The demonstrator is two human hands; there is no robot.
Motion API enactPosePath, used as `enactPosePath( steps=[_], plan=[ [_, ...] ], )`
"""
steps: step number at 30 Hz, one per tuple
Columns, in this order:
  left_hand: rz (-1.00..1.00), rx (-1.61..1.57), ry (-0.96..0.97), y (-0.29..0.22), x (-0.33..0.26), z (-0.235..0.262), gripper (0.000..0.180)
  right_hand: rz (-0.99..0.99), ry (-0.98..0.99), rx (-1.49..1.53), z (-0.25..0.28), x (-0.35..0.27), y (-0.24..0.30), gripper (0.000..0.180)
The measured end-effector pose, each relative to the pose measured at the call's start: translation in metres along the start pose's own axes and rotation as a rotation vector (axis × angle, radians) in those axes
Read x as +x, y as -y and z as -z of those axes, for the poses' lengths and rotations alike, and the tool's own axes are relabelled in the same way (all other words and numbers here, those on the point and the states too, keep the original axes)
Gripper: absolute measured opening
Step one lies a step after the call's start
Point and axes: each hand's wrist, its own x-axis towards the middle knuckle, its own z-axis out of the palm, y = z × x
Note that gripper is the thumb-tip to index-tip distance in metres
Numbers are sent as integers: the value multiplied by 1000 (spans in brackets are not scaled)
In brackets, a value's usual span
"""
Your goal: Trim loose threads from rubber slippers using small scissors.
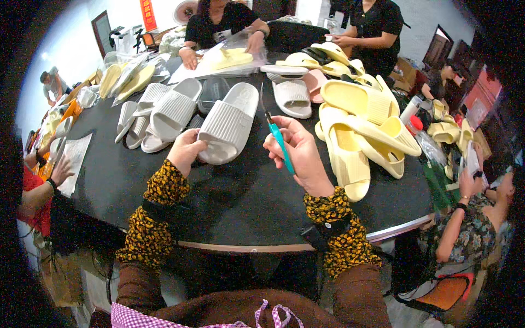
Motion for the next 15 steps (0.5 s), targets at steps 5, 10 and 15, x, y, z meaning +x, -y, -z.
enactPosePath(
  steps=[5,10,15],
  plan=[
    [31,-36,77,1,-4,-42,33,46,-84,130,12,1,-15,44],
    [-88,107,246,20,-7,-53,44,97,-170,137,22,4,-29,45],
    [91,61,363,14,-5,-60,49,54,-137,-35,32,3,-38,44]
  ],
)
